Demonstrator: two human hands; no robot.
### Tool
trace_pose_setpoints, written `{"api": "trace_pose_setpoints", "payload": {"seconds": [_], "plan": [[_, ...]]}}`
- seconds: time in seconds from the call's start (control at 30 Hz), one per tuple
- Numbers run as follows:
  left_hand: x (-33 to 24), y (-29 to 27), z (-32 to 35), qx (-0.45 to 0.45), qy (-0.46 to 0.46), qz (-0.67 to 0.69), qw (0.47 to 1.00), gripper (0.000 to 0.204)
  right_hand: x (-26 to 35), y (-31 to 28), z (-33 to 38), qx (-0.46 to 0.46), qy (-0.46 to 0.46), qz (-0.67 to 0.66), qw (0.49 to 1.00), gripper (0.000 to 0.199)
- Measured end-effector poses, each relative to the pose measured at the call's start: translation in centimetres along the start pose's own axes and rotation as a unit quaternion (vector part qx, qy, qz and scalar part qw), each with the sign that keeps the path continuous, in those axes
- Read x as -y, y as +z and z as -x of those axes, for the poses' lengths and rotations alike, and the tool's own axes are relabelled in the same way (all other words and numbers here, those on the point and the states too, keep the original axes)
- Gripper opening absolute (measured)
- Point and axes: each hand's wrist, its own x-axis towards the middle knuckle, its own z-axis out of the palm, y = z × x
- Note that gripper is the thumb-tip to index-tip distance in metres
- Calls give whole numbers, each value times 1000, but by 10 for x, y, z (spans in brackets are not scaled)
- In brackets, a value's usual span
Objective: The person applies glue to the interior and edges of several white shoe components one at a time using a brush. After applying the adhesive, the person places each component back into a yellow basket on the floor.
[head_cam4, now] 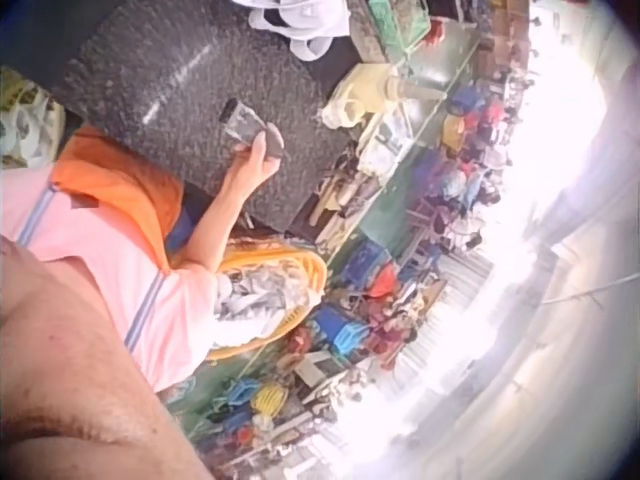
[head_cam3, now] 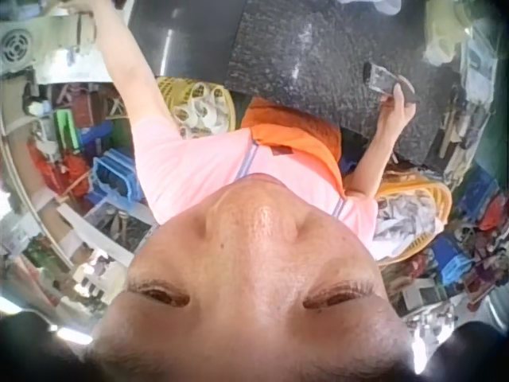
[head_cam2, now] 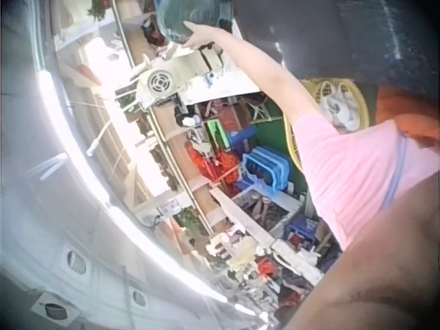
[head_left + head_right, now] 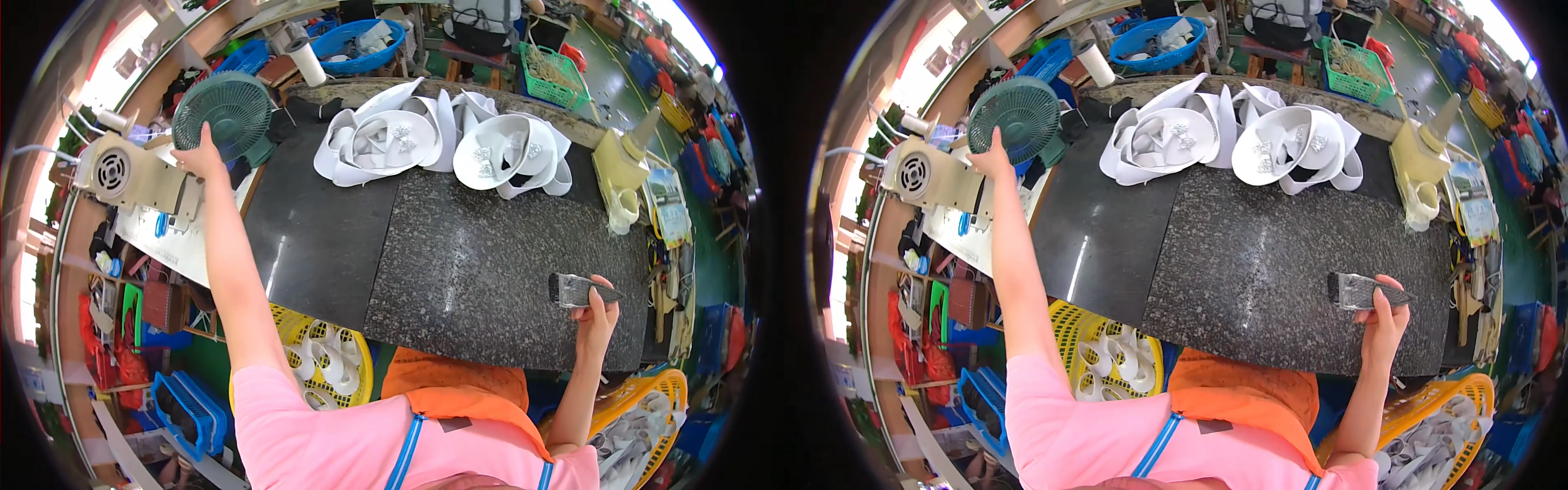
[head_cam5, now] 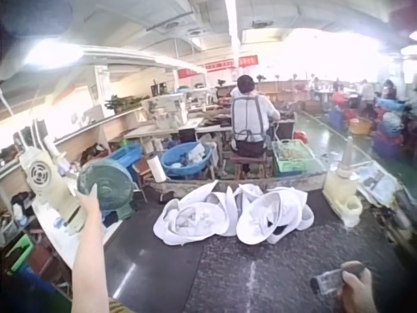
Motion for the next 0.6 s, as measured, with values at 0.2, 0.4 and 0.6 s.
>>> {"api": "trace_pose_setpoints", "payload": {"seconds": [0.2,0.4,0.6], "plan": [[-139,-29,218,392,200,45,897,38,-4,9,-1,-4,31,-13,999,23],[-175,25,253,455,172,-25,874,56,14,13,6,48,13,0,999,23],[-172,-65,210,261,218,65,938,32,30,-41,-33,-102,-60,122,985,24]]}}
